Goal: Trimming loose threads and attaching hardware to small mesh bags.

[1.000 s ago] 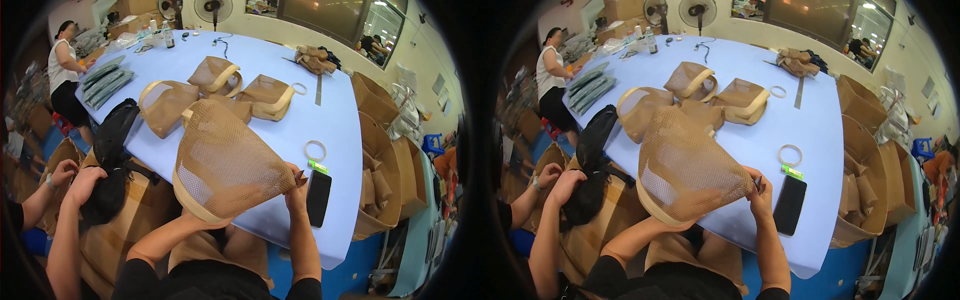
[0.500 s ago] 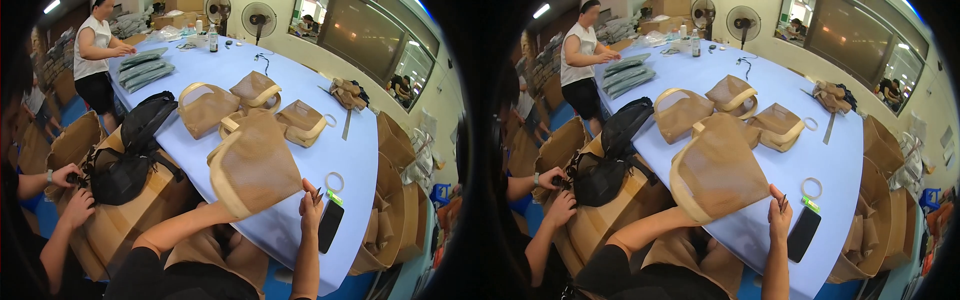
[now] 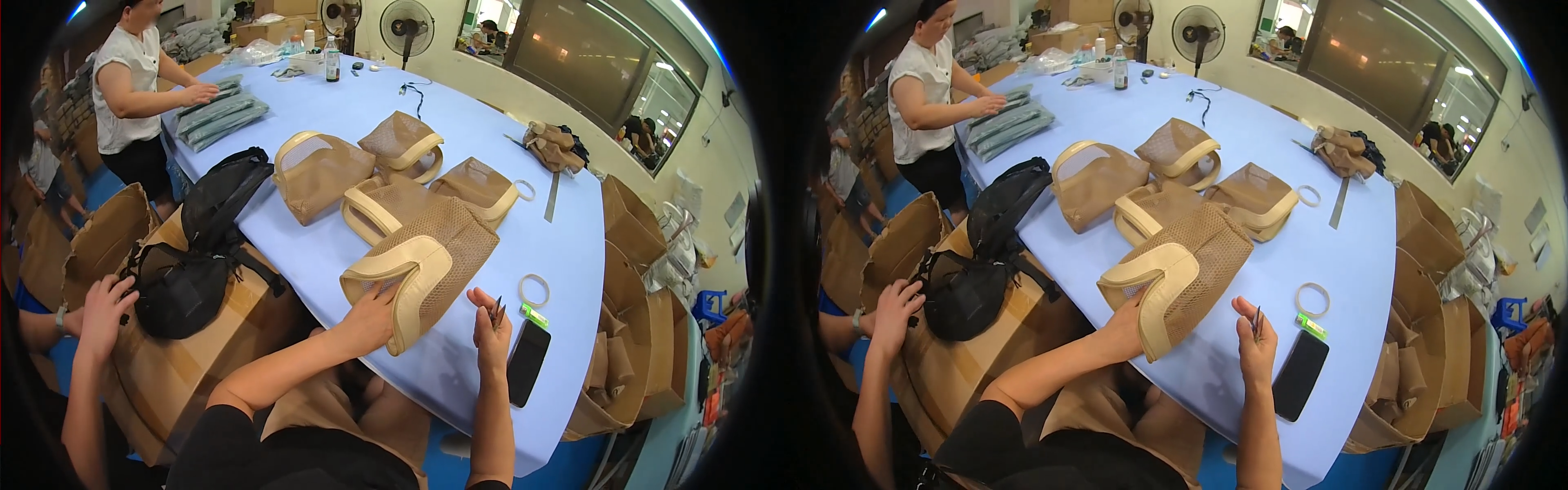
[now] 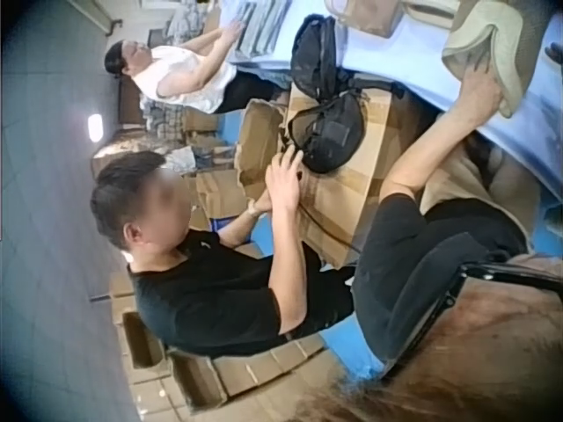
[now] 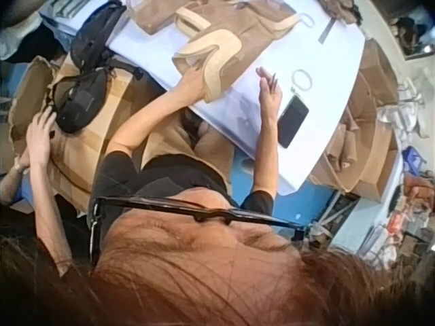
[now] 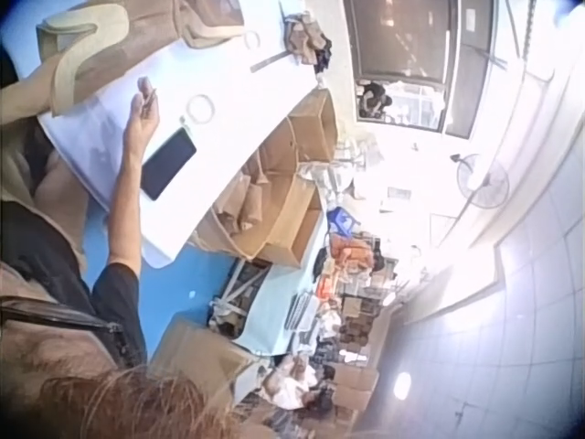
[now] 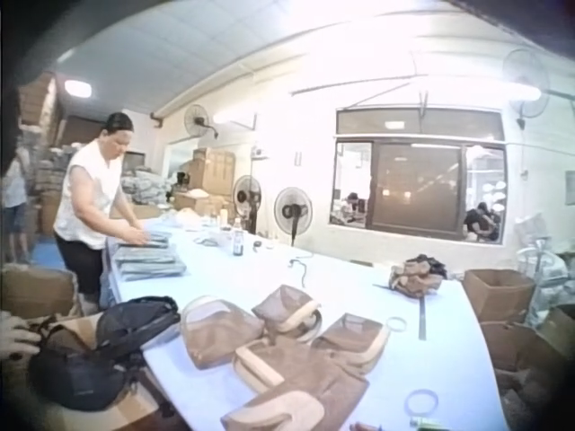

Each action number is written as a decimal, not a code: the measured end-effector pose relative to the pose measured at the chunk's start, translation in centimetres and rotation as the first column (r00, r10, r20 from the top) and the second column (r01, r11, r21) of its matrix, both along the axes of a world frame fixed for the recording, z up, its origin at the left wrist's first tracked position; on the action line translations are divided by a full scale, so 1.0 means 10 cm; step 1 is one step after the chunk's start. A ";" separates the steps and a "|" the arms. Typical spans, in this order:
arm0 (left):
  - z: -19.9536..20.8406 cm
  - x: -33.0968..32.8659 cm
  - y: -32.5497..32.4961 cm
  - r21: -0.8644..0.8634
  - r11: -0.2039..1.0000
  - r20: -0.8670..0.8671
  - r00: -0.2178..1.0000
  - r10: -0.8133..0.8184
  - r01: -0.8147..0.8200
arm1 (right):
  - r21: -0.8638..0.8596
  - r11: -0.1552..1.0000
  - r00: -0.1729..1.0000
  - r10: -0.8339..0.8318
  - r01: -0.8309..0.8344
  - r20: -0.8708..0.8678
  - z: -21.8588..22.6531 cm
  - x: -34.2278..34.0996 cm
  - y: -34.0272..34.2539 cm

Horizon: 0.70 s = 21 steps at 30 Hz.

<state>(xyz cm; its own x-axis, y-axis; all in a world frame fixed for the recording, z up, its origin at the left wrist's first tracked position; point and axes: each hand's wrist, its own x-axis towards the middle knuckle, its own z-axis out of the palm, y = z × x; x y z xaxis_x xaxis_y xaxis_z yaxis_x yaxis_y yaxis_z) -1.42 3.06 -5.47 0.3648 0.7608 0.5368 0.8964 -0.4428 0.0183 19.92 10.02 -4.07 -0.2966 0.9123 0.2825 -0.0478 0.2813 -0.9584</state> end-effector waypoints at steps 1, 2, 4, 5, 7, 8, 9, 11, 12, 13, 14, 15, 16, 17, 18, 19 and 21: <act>0.00 -0.01 0.00 0.006 1.000 0.031 0.999 -0.009 0.008 | 0.000 1.000 1.000 0.000 0.000 -0.001 0.00 0.00 0.00; 0.00 -0.01 -0.01 0.013 1.000 0.062 0.998 -0.017 0.016 | 0.004 1.000 1.000 -0.008 0.008 -0.006 0.00 0.00 -0.01; 0.06 -0.05 -0.01 -0.100 0.993 0.230 0.973 -0.033 0.057 | 0.004 1.000 1.000 -0.016 0.016 -0.012 0.01 0.00 -0.03; 0.11 -0.06 -0.01 -0.203 0.972 0.392 0.919 -0.026 0.114 | 0.029 0.999 1.000 -0.021 0.020 0.015 0.04 -0.01 -0.05; 0.26 0.00 -0.06 -0.227 0.962 0.639 0.769 0.031 0.151 | 0.053 0.998 0.999 -0.027 0.025 0.042 0.06 -0.03 -0.08; 0.32 0.04 -0.05 -0.235 0.953 0.829 0.552 0.094 0.190 | 0.076 0.997 1.000 -0.001 0.001 -0.004 0.07 -0.05 -0.10; 0.33 0.08 -0.02 -0.149 0.978 0.821 0.569 0.041 0.143 | 0.100 0.995 0.998 0.026 -0.021 -0.049 0.07 -0.06 -0.12; 0.32 0.14 0.01 -0.176 0.969 0.828 0.558 0.050 0.174 | 0.122 0.992 0.999 0.023 -0.020 -0.027 0.02 -0.10 -0.11; 0.31 0.18 0.02 -0.206 0.957 0.835 0.547 0.063 0.203 | 0.140 0.990 1.000 0.021 -0.020 -0.005 -0.01 -0.11 -0.10; 0.31 0.22 0.02 -0.207 0.956 0.834 0.548 0.063 0.207 | 0.127 0.991 0.999 0.036 -0.040 0.029 -0.01 -0.14 -0.11; 0.31 0.27 0.01 -0.171 0.957 0.850 0.526 0.023 0.233 | 0.125 0.992 0.999 0.033 -0.036 0.029 0.00 -0.17 -0.13; 0.32 0.31 0.01 -0.133 0.957 0.864 0.503 -0.015 0.258 | 0.136 0.990 0.998 0.017 -0.026 0.062 0.03 -0.20 -0.15; 0.34 0.34 0.00 -0.136 0.957 0.864 0.503 -0.013 0.258 | 0.146 0.989 0.995 0.005 -0.020 0.096 0.06 -0.22 -0.18; 0.37 0.37 0.00 -0.201 0.923 0.905 0.422 0.046 0.329 | 0.166 0.986 0.993 0.001 -0.020 0.116 0.00 -0.22 -0.16; 0.39 0.40 -0.01 -0.255 0.879 0.933 0.342 0.113 0.403 | 0.163 0.986 0.993 0.002 -0.021 0.117 0.01 -0.22 -0.18; 0.41 0.42 0.01 -0.256 0.880 0.933 0.341 0.116 0.400 | 0.182 0.983 0.994 -0.037 0.017 0.106 0.03 -0.23 -0.19; 0.45 0.44 0.04 -0.188 0.899 0.952 0.297 0.068 0.397 | 0.200 0.978 0.993 -0.072 0.052 0.095 0.03 -0.25 -0.19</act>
<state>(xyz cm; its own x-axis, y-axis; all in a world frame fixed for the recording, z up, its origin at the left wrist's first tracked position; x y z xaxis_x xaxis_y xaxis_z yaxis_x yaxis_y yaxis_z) 2.95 3.42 -0.98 -0.0561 0.9411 0.3334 0.0748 -0.3290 0.9414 17.41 8.07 -3.74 -0.2776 0.8591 0.4299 0.0705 0.4645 -0.8827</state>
